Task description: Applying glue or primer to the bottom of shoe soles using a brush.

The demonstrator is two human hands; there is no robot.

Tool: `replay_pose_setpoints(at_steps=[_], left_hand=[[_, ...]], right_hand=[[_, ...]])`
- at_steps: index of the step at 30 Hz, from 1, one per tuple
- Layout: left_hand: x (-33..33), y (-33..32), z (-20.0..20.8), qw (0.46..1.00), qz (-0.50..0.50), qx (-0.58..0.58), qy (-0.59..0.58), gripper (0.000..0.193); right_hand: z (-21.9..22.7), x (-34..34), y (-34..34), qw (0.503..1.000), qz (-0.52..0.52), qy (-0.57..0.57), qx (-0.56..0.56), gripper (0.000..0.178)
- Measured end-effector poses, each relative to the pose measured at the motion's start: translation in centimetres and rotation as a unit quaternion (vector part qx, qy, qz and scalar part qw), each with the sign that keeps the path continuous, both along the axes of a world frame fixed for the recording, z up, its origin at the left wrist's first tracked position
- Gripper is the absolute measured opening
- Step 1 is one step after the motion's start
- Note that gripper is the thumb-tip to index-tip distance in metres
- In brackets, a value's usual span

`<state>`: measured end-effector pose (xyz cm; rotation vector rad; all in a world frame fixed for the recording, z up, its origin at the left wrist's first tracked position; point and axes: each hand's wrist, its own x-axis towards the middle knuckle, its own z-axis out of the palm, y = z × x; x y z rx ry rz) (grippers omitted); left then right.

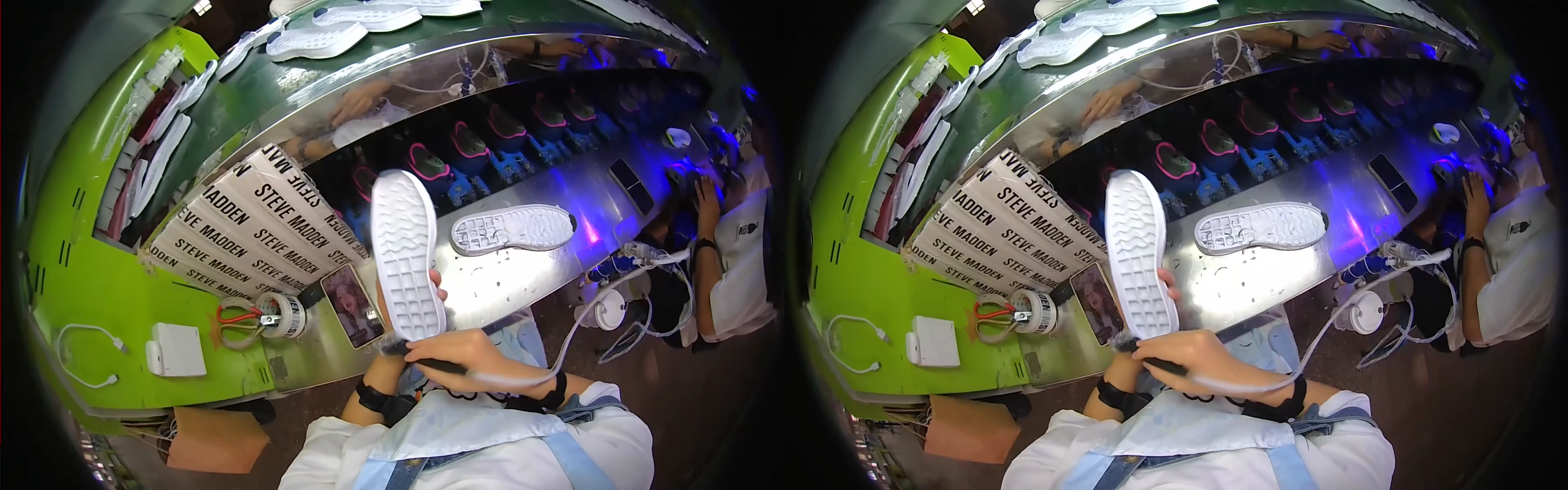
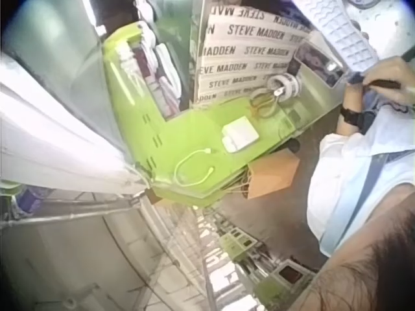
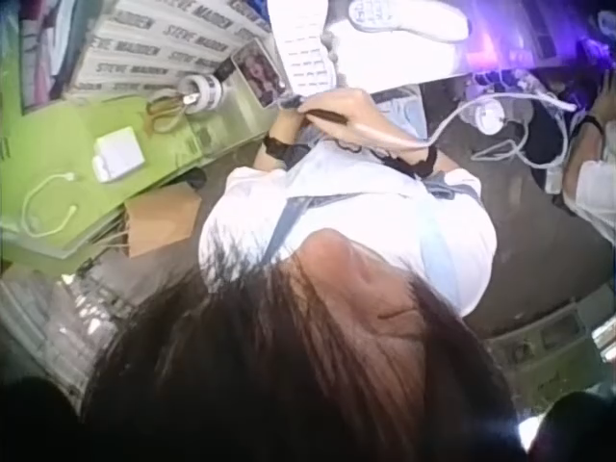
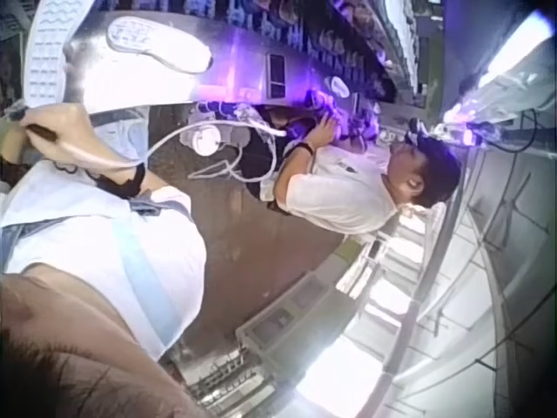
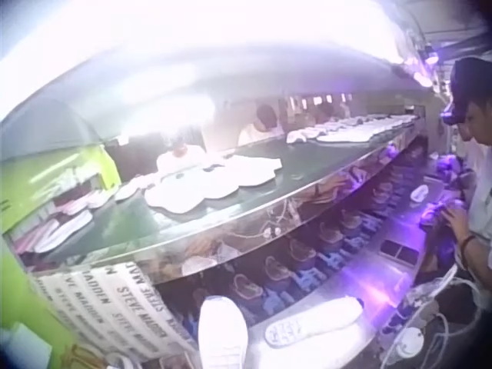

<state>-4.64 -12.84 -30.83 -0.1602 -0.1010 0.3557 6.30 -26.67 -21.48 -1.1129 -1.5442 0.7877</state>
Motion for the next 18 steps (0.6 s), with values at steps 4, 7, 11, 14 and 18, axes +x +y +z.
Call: replay_pose_setpoints(at_steps=[4,7,11,14,18], left_hand=[[0.2,2.4,2.5,0.986,-0.002,0.161,-0.039,0.071],[0.2,3.1,4.9,0.945,0.022,0.296,0.14,0.068],[2.7,4.9,8.7,0.861,-0.103,0.438,0.237,0.043],[4.1,5.9,8.5,0.633,-0.256,0.68,0.267,0.038],[5.7,6.2,7.6,0.683,-0.398,0.568,0.23,0.029]], right_hand=[[1.0,1.7,1.5,0.996,-0.074,0.056,0.005,0.022],[0.8,3.8,1.3,0.99,0.133,0.019,-0.044,0.023],[2.3,4.4,2.0,0.997,0.059,-0.044,0.009,0.026],[3.8,5.8,1.1,0.976,0.11,-0.189,0.018,0.026],[4.8,5.9,1.3,0.952,0.043,-0.272,0.133,0.022]])
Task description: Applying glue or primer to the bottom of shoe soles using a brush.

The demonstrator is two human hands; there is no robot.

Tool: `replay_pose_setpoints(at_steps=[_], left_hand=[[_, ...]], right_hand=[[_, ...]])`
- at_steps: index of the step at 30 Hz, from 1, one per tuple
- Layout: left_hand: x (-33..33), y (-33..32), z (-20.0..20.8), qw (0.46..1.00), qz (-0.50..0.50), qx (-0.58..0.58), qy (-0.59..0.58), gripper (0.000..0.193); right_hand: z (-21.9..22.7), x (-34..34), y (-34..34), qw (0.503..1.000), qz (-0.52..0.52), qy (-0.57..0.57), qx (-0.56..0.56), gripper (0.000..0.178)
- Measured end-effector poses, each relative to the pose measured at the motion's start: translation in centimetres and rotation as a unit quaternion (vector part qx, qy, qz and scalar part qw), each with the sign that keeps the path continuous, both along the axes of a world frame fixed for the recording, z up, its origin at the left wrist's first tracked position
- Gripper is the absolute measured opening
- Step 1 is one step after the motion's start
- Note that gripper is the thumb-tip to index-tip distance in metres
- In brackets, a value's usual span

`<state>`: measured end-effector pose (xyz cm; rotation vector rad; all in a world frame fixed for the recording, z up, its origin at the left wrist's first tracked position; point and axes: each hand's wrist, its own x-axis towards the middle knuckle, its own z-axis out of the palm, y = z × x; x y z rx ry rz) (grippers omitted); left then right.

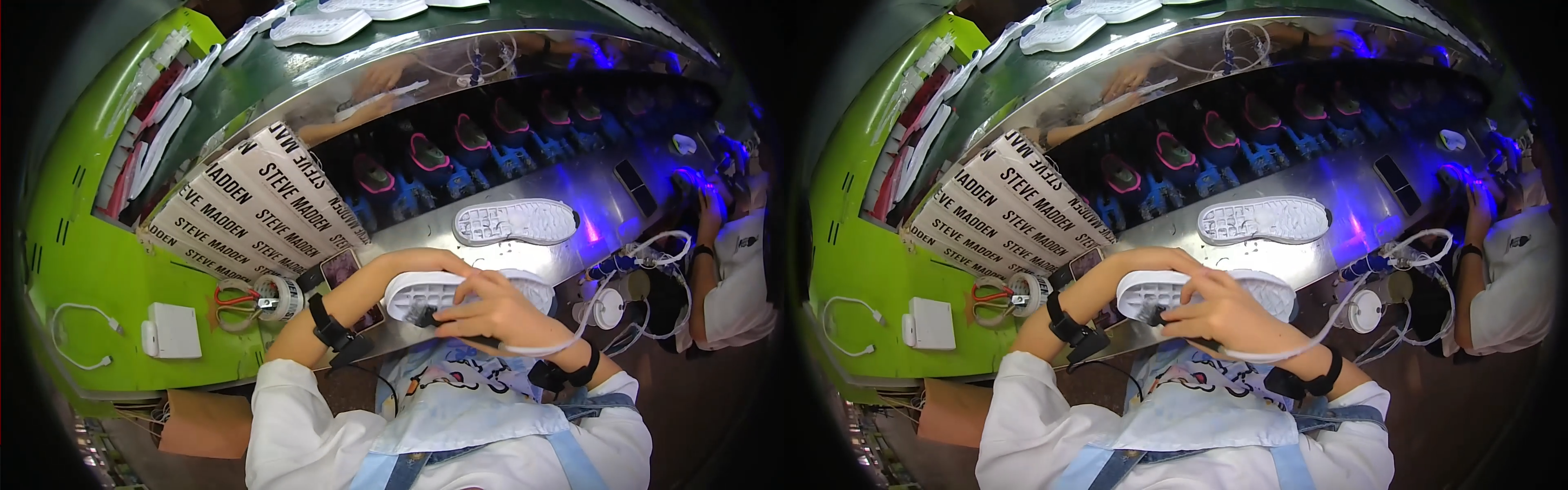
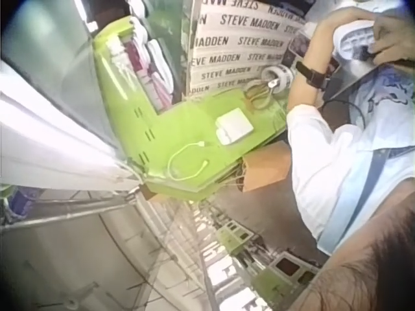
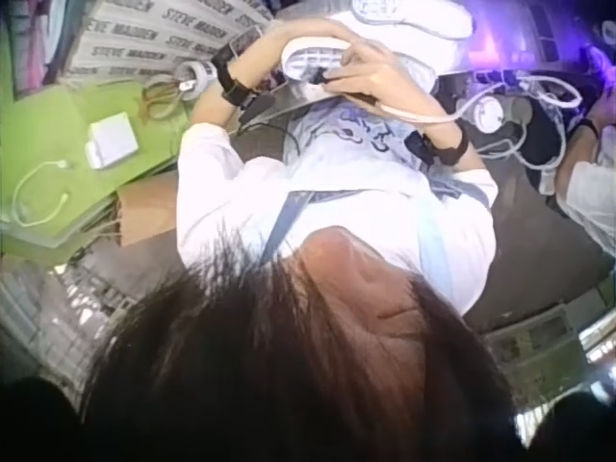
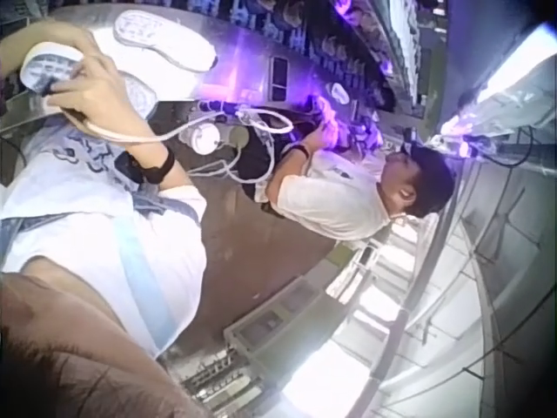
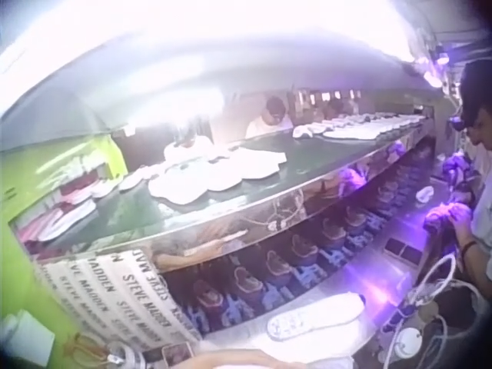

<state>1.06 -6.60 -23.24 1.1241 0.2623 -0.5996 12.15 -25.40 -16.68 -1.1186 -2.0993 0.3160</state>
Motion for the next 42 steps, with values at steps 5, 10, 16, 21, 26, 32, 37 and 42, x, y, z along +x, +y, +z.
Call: replay_pose_setpoints(at_steps=[5,10,16,21,26,32,37,42], left_hand=[[-1.9,0.0,0.7,0.977,0.066,0.023,0.202,0.039],[-1.3,-7.9,0.1,0.787,0.454,-0.327,-0.258,0.083],[-1.5,-8.1,-1.5,0.733,0.514,-0.381,-0.231,0.072],[-2.2,-7.1,-3.7,0.738,0.463,-0.383,-0.307,0.077],[-1.3,-6.7,-2.5,0.682,0.426,-0.516,-0.295,0.086],[-1.9,-5.4,-1.3,0.715,0.429,-0.478,-0.277,0.087],[-2.0,-3.4,-0.7,0.779,0.353,-0.435,-0.282,0.089],[-2.3,-2.7,-0.2,0.843,0.289,-0.41,-0.195,0.085]], right_hand=[[-0.8,4.2,-2.6,0.944,-0.002,0.256,-0.21,0.023],[-1.1,1.4,-1.0,0.908,-0.106,0.335,-0.228,0.025],[-3.4,-1.0,1.8,0.956,-0.207,0.208,0.01,0.024],[-1.1,-0.8,3.1,0.933,-0.273,0.227,0.066,0.021],[-2.9,-4.0,1.5,0.987,-0.069,0.148,0.005,0.02],[-2.6,-4.2,0.9,0.965,-0.019,0.232,-0.122,0.018],[-3.1,-2.8,1.1,0.889,-0.061,0.366,-0.266,0.016],[-2.3,-1.7,0.3,0.865,-0.064,0.419,-0.269,0.012]])
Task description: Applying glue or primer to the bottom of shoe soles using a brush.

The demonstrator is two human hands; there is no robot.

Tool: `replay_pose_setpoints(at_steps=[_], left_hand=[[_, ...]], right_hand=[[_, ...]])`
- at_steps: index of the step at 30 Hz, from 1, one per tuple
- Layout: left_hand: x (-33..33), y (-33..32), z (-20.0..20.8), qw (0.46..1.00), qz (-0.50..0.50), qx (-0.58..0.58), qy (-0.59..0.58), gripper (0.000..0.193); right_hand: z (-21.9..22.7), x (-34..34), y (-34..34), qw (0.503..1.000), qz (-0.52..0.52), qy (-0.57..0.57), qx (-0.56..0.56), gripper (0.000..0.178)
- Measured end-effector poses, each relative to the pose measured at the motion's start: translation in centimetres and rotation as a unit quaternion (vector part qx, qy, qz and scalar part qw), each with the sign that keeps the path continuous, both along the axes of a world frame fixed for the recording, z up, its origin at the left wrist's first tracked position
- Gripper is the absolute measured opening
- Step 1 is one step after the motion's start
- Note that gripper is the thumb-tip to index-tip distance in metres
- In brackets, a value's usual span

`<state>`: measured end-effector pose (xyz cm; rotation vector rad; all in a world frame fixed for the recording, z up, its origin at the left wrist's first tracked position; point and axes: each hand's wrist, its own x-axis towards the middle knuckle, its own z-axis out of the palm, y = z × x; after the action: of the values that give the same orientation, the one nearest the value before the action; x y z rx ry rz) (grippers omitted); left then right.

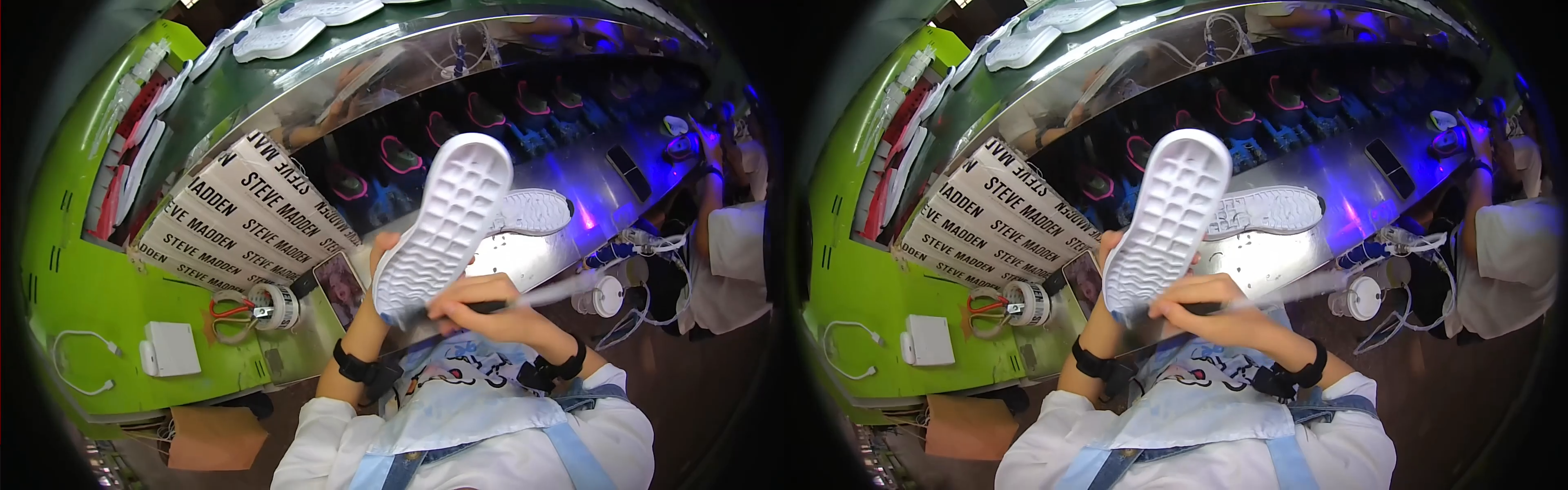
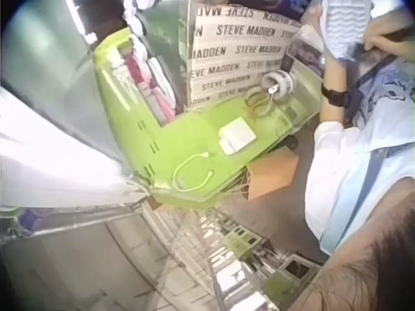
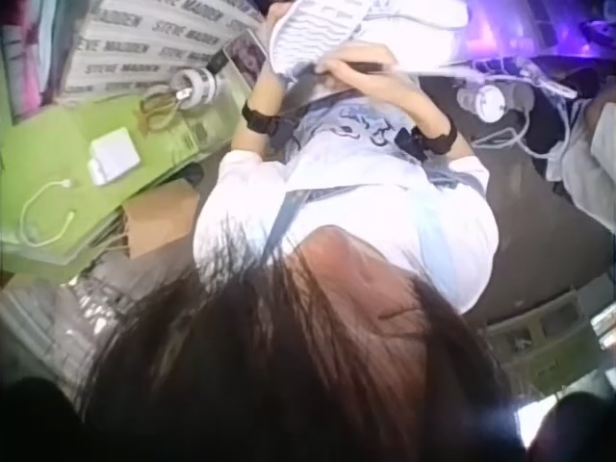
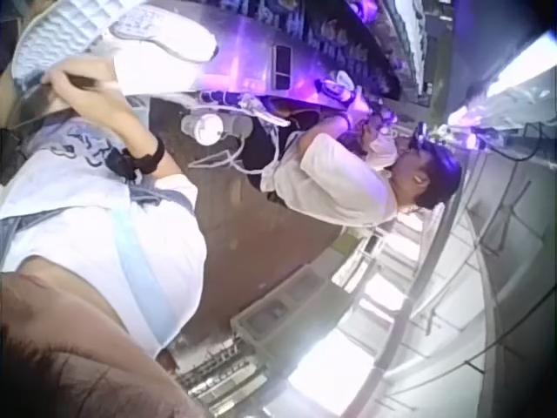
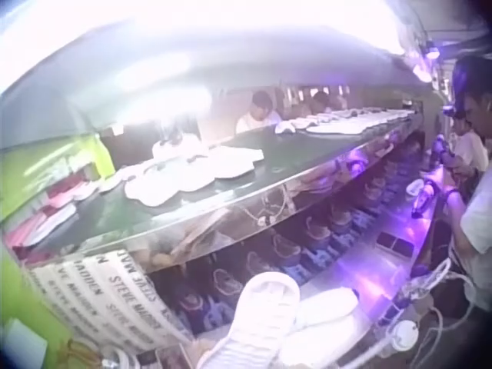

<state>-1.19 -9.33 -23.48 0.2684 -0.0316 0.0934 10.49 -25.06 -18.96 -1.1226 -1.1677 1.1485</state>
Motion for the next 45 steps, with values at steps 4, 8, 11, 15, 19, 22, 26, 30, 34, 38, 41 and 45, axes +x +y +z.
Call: replay_pose_setpoints(at_steps=[4,8,11,15,19,22,26,30,34,38,41,45], left_hand=[[0.3,0.2,-0.3,0.991,-0.019,-0.029,0.125,0.079],[2.1,-0.2,1.9,0.967,-0.086,0.036,0.236,0.062],[2.1,-0.2,3.2,0.933,-0.079,0.153,0.316,0.045],[1.9,-1.1,6.1,0.919,-0.091,0.157,0.35,0.043],[1.5,-1.2,7.0,0.849,-0.037,0.352,0.391,0.047],[0.7,-1.5,6.5,0.914,0.006,0.195,0.356,0.05],[-1.2,1.3,11.5,0.98,0.144,0.094,0.1,0.061],[-6.6,9.5,15.1,0.932,0.339,0.022,-0.125,0.041],[-3.2,10.6,19.8,0.676,0.48,0.527,0.186,0.042],[-1.9,21.7,23.4,0.315,0.497,0.697,0.409,0.036],[-2.5,26.7,23.4,0.374,0.362,0.702,0.486,0.021],[-4.4,20.2,22.9,0.639,0.575,0.424,0.288,0.026]], right_hand=[[0.1,0.7,-0.4,0.968,0.083,-0.194,0.138,0.009],[2.0,0.4,-0.2,0.963,0.021,-0.182,0.196,0.008],[1.3,2.4,-0.8,0.955,0.095,-0.23,0.162,0.009],[1.2,2.8,-1.2,0.958,0.029,-0.215,0.187,0.01],[-0.8,8.2,-4.6,0.947,-0.03,-0.316,0.042,0.01],[2.2,5.8,-3.0,0.92,-0.224,-0.26,0.19,0.015],[3.7,4.9,-3.2,0.958,-0.086,-0.138,0.236,0.019],[0.4,6.7,-4.4,0.936,-0.23,0.023,0.264,0.02],[0.0,5.7,-2.9,0.956,-0.208,0.074,0.194,0.009],[1.4,2.6,-1.5,0.962,-0.18,0.067,0.193,0.028],[1.6,2.1,-1.8,0.962,-0.176,0.082,0.192,0.026],[-0.3,4.9,-3.1,0.948,-0.278,0.07,0.135,0.026]])
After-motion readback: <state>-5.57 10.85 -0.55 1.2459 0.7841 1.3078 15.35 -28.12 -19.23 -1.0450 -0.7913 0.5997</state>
